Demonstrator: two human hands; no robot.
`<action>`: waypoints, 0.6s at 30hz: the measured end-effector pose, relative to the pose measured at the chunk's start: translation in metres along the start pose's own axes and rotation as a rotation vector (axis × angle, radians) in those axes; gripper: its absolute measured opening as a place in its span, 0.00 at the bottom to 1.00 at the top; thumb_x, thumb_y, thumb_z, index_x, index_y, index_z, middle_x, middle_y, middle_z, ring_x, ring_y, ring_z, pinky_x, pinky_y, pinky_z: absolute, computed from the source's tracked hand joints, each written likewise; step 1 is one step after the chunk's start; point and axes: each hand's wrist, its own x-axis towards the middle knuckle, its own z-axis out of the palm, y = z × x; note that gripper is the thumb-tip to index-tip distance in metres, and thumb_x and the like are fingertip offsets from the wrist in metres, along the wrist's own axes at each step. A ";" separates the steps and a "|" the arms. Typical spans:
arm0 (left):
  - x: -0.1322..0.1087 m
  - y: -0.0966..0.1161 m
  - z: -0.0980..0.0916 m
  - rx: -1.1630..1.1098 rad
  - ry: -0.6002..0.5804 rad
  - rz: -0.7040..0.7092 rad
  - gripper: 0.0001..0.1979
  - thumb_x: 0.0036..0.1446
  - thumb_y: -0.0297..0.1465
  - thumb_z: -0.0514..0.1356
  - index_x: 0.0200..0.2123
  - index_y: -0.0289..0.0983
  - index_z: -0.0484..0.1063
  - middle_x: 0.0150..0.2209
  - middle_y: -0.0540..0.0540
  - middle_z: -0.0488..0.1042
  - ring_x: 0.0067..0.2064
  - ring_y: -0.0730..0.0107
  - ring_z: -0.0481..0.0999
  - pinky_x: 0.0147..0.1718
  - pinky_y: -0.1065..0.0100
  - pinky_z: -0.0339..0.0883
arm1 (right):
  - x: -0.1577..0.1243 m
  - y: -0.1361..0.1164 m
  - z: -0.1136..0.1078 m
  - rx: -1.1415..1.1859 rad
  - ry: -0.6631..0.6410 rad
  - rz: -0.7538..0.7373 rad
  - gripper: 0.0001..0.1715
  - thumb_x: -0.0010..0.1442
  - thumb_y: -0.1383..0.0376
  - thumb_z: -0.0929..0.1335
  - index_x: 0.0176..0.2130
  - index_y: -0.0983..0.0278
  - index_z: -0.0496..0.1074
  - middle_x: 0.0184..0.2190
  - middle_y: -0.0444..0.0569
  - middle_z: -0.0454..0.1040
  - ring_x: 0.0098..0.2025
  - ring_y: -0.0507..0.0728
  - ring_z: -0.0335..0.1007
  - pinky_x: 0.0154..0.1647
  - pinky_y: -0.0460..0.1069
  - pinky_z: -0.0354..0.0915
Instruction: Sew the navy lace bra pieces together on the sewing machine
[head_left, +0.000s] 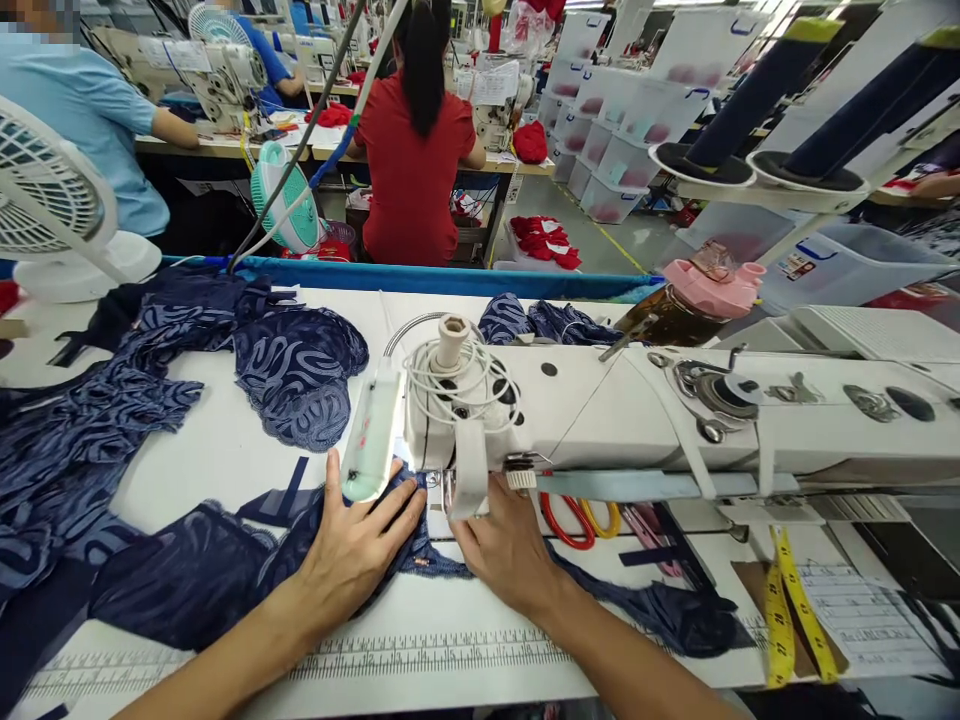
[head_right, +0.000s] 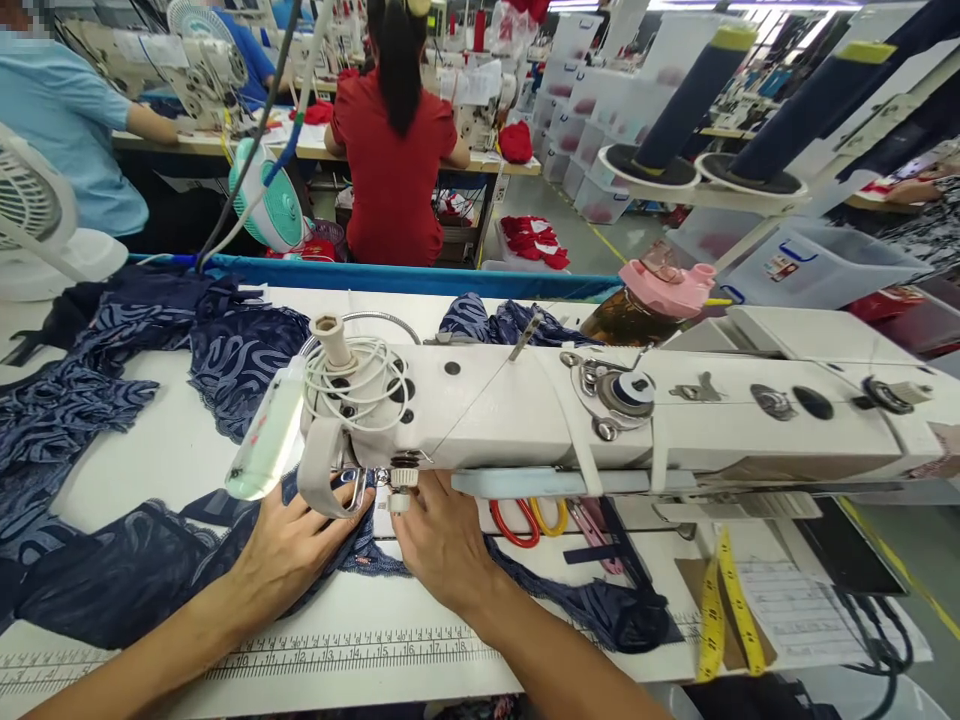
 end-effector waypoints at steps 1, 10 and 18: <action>0.003 -0.001 -0.001 0.007 -0.013 0.008 0.18 0.65 0.21 0.50 0.53 0.36 0.73 0.50 0.40 0.78 0.55 0.52 0.74 0.61 0.26 0.34 | -0.001 0.002 0.001 0.002 0.028 0.004 0.11 0.61 0.73 0.63 0.30 0.65 0.72 0.32 0.52 0.71 0.36 0.58 0.66 0.30 0.50 0.55; 0.010 -0.002 0.008 0.026 -0.066 -0.030 0.15 0.64 0.23 0.54 0.53 0.34 0.71 0.48 0.40 0.79 0.55 0.48 0.73 0.59 0.26 0.44 | -0.005 0.004 0.003 0.013 0.085 0.022 0.12 0.60 0.74 0.62 0.28 0.64 0.69 0.31 0.50 0.68 0.29 0.53 0.62 0.26 0.48 0.49; 0.003 -0.004 0.014 -0.009 -0.104 -0.066 0.16 0.65 0.26 0.55 0.55 0.37 0.70 0.50 0.39 0.78 0.53 0.50 0.74 0.59 0.26 0.45 | -0.007 0.002 0.000 0.086 0.143 0.034 0.12 0.62 0.72 0.63 0.27 0.63 0.66 0.30 0.49 0.68 0.27 0.53 0.61 0.26 0.48 0.52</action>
